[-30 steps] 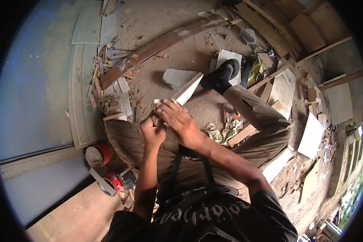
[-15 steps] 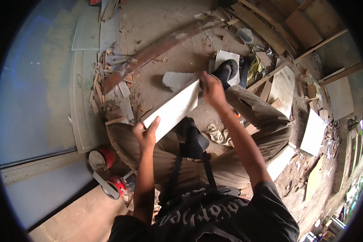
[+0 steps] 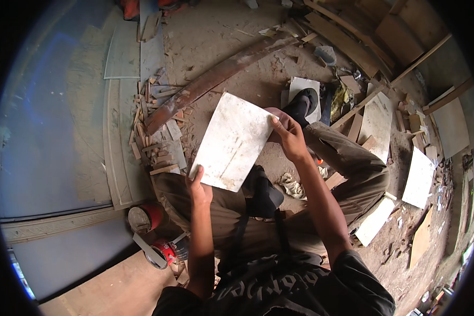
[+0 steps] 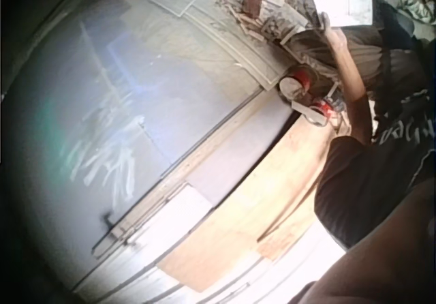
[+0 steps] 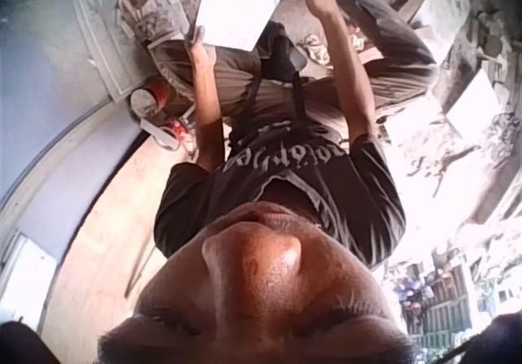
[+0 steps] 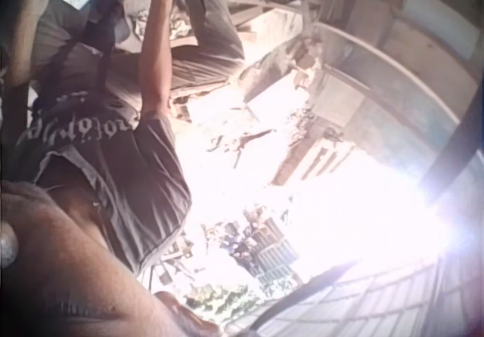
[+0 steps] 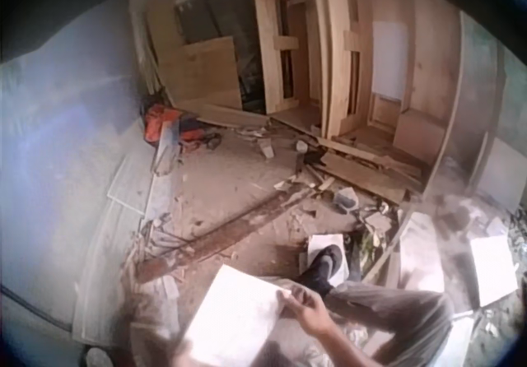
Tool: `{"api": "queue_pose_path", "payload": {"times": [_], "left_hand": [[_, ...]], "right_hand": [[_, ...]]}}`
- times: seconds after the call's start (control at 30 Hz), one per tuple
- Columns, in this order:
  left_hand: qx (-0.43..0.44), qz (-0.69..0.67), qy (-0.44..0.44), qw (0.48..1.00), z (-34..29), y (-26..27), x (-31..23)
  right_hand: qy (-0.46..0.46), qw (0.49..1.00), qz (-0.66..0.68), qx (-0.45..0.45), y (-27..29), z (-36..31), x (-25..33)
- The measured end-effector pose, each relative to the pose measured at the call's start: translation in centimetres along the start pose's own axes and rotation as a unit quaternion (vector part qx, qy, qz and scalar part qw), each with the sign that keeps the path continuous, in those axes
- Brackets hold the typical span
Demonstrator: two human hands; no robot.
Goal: The person sands a white rectangular tile with sandpaper, then uses a hammer to drive a nail into a wooden plank. The person also handles a black plastic bag and other debris on the floor.
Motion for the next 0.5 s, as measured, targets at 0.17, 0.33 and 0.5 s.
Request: {"api": "queue_pose_path", "payload": {"times": [0.17, 0.33, 0.5], "left_hand": [[0.18, 0.088, 0.06, 0.978, -0.7, -2.3, -3.3], [0.297, 0.3, 0.036, 0.906, 0.1, -9.0, -3.3], [0.21, 0.311, -0.028, 0.926, -0.5, -11.4, -3.3]], "right_hand": [[-0.018, 0.994, -0.091, 0.065, -0.8, -0.6, 3.8], [-0.055, 0.961, -0.189, 0.194, -4.1, -2.2, 3.8], [0.105, 0.965, -0.24, -0.01, -2.1, -2.8, 6.1]]}}
Point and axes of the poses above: each hand's wrist, its own z-axis towards the middle knuckle, its own y-axis out of the back of the hand, x = y × z, the point moved 7 cm from there along z, towards the middle knuckle, and after that the axes turned 5 degrees about z, right-handed, at the moved point
